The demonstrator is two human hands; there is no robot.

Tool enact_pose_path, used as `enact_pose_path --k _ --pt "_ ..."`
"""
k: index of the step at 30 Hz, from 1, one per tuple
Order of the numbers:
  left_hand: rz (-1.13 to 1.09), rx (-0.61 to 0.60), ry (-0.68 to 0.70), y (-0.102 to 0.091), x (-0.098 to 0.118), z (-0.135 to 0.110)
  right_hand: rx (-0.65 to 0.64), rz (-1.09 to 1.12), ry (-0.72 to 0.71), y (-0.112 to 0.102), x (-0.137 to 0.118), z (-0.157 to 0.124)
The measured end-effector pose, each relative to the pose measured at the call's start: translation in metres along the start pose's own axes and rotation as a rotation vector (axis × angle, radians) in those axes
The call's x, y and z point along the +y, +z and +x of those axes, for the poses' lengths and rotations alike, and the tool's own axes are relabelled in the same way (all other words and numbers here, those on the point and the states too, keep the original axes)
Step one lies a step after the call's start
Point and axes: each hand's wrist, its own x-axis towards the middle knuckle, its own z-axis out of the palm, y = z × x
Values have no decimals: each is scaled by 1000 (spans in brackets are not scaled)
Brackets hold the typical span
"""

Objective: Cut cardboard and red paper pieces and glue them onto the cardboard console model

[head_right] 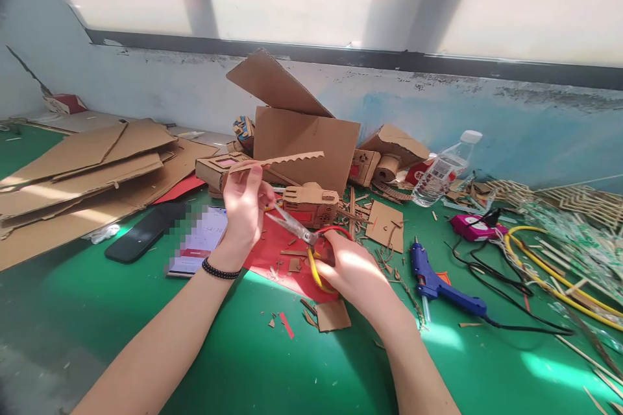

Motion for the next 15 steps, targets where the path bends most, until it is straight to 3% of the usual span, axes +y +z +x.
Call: enact_pose_path --k 7,11,13,15 --pt "4 -5 -40 -2 5 3 -48 -84 -126 -8 10 -3" --pt "49 -172 -175 0 -2 -3 -70 -1 -80 -17 7 -6" --pt "65 -259 -201 2 -5 -7 -17 36 -58 -23 7 -8" --pt "88 -321 -216 4 -5 -12 157 72 -35 -27 7 -8"
